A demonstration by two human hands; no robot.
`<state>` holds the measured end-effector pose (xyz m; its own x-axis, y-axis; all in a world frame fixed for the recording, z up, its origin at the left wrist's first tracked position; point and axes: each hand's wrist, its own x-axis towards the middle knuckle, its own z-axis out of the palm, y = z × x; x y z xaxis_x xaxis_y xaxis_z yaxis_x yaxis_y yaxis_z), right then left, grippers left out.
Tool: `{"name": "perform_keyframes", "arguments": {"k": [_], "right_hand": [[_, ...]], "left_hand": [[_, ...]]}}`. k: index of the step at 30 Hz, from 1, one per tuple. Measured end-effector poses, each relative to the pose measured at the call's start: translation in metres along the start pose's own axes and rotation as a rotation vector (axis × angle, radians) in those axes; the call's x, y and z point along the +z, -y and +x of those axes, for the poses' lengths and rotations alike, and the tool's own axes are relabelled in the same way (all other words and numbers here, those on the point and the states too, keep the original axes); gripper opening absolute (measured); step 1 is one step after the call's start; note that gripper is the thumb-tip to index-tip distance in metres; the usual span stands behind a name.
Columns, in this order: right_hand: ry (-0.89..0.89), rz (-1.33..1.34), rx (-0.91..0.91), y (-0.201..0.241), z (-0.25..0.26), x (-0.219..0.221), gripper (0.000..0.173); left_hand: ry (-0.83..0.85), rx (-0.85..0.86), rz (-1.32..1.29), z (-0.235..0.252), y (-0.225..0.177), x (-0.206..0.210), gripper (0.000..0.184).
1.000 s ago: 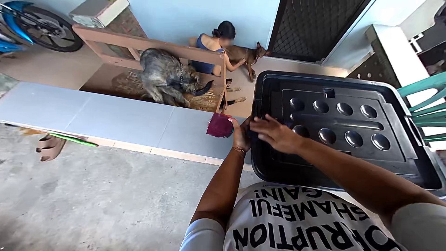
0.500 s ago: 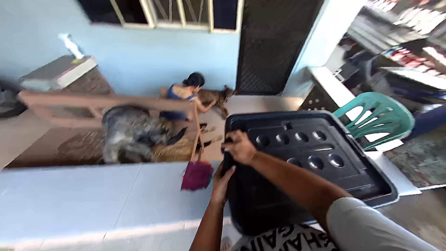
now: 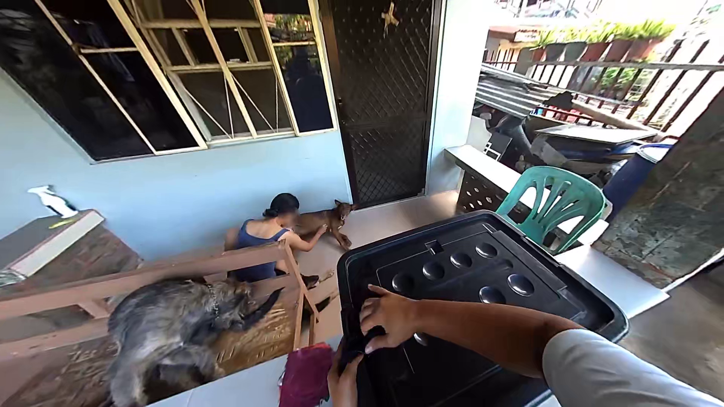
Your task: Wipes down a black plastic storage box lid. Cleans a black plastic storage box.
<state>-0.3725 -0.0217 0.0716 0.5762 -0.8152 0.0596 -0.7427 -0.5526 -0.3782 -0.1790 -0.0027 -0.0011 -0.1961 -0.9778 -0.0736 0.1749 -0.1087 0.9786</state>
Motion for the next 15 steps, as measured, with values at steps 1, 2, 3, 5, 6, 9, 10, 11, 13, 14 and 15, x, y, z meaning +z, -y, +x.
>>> {"name": "perform_keyframes", "arguments": {"k": [1,2,3,5,6,9,10,11,13,14,15], "right_hand": [[-0.094,-0.038,-0.036,-0.013,-0.003,0.007,0.03],[-0.153,-0.077,-0.011,-0.024,0.0,0.009,0.032],[-0.168,-0.115,0.077,-0.033,0.008,0.004,0.034],[-0.104,-0.126,0.357,-0.046,0.031,-0.011,0.044],[-0.062,-0.11,0.481,-0.055,0.044,-0.018,0.049],[-0.041,-0.093,0.572,-0.066,0.065,-0.027,0.049],[-0.046,-0.1,0.535,-0.065,0.063,-0.025,0.047],[-0.063,-0.102,0.479,-0.062,0.057,-0.02,0.044],[-0.094,-0.101,0.351,-0.053,0.04,-0.01,0.041],[-0.108,-0.104,0.282,-0.047,0.031,-0.006,0.038],[-0.132,-0.106,0.207,-0.04,0.022,-0.002,0.034]], "left_hand": [[-0.002,-0.005,-0.001,0.0,0.0,0.0,0.04],[-0.009,-0.023,0.006,0.0,0.0,0.001,0.038],[0.003,-0.048,0.01,0.0,-0.001,0.001,0.042],[0.02,-0.08,0.03,-0.002,-0.003,0.001,0.049],[0.021,-0.078,0.034,-0.002,-0.004,0.001,0.05],[0.014,-0.05,0.032,0.001,-0.005,-0.001,0.048],[0.008,-0.051,0.028,0.001,-0.004,-0.001,0.048],[-0.001,-0.054,0.029,0.0,-0.004,-0.001,0.047],[-0.01,-0.046,0.03,0.0,-0.004,0.0,0.046],[-0.013,-0.039,0.025,0.0,-0.003,0.001,0.045],[-0.011,-0.033,0.017,0.0,-0.001,0.002,0.043]]}}
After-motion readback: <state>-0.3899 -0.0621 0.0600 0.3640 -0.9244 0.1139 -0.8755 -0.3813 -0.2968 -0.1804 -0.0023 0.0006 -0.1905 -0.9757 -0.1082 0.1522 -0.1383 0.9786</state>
